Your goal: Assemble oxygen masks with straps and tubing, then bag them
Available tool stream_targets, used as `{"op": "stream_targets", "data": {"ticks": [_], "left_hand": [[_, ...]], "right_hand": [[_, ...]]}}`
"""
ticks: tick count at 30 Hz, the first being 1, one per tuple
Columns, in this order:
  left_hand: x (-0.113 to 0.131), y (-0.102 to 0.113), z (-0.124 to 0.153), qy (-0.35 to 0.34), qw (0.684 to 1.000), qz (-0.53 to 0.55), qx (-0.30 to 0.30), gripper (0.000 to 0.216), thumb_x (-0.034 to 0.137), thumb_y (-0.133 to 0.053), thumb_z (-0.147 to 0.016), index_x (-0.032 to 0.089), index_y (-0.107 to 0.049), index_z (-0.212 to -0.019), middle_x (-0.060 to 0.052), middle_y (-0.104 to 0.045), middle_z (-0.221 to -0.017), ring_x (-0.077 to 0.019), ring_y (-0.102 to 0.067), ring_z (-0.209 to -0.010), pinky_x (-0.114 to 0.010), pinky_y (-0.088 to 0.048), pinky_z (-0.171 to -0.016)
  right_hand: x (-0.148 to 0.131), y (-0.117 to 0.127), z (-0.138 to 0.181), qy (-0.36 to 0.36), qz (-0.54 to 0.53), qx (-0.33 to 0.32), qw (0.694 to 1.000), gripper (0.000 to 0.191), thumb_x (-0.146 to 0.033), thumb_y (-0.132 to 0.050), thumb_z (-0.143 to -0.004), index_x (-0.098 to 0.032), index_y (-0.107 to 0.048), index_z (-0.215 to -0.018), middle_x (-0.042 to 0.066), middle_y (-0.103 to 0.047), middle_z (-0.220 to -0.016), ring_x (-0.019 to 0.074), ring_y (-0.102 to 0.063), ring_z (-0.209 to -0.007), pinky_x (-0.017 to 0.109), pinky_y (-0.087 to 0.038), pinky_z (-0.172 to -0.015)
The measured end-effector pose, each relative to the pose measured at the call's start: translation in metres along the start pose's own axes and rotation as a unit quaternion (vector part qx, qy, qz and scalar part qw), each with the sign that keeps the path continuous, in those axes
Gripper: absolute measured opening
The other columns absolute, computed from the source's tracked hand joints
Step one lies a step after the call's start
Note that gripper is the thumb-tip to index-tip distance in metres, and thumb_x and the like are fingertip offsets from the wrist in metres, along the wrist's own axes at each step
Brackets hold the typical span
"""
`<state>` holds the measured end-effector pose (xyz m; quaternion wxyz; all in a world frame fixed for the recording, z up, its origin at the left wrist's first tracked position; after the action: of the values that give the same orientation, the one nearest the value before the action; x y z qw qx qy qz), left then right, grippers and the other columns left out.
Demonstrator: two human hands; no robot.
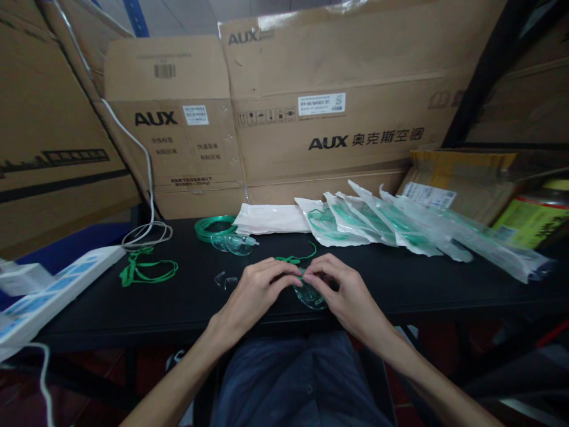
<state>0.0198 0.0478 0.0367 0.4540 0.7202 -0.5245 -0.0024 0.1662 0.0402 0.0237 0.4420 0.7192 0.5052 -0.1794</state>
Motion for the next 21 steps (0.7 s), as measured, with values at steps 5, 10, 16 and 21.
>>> {"op": "stream_targets", "data": {"ticks": [5, 10, 16, 21], "left_hand": [[-0.006, -0.008, -0.001, 0.081, 0.995, 0.034, -0.057, 0.023, 0.04, -0.068, -0.091, 0.024, -0.072, -0.106, 0.004, -0.072, -0.077, -0.0095, -0.054, -0.054, -0.021, -0.043, -0.057], [-0.006, -0.008, -0.001, 0.117, 0.99, 0.035, -0.068, 0.022, 0.041, -0.066, -0.091, 0.021, -0.069, -0.102, 0.008, -0.053, -0.057, -0.0089, -0.045, -0.047, -0.02, -0.035, -0.05], [-0.006, -0.006, -0.001, 0.104, 0.992, 0.015, -0.063, 0.015, 0.025, -0.067, -0.085, 0.021, -0.066, -0.1, 0.008, -0.05, -0.063, -0.0088, -0.042, -0.05, -0.02, -0.033, -0.051], [-0.012, 0.0, 0.0, 0.129, 0.991, 0.017, -0.038, 0.012, 0.021, -0.065, -0.083, 0.019, -0.063, -0.095, 0.008, -0.055, -0.066, -0.0068, -0.037, -0.048, -0.019, -0.029, -0.049]], "right_hand": [[-0.014, -0.008, 0.005, 0.037, 0.05, 0.013, 0.998, 0.016, -0.011, -0.051, -0.096, -0.021, -0.06, -0.087, 0.005, -0.06, -0.092, 0.019, -0.06, -0.085, 0.031, -0.047, -0.078], [-0.019, -0.015, 0.009, 0.057, 0.055, 0.012, 0.997, 0.018, -0.009, -0.044, -0.098, -0.022, -0.055, -0.093, 0.005, -0.059, -0.091, 0.0185, -0.059, -0.084, 0.03, -0.046, -0.079], [-0.02, -0.011, 0.01, 0.065, 0.065, 0.006, 0.996, 0.018, -0.01, -0.042, -0.099, -0.022, -0.052, -0.091, 0.004, -0.058, -0.09, 0.0167, -0.06, -0.081, 0.027, -0.046, -0.075], [-0.021, 0.007, 0.008, 0.064, 0.103, 0.026, 0.992, 0.015, -0.011, -0.045, -0.098, -0.021, -0.053, -0.09, 0.003, -0.057, -0.086, 0.0165, -0.058, -0.077, 0.028, -0.046, -0.072]]}}
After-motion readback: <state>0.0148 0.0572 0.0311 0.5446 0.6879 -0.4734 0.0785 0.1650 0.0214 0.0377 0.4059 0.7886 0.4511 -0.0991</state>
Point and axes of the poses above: each hand's wrist, its own z-axis away from the middle knuckle, its own y-axis out of the back of the hand, x = y × z, the point moved 8 cm from there along -z, towards the middle knuckle
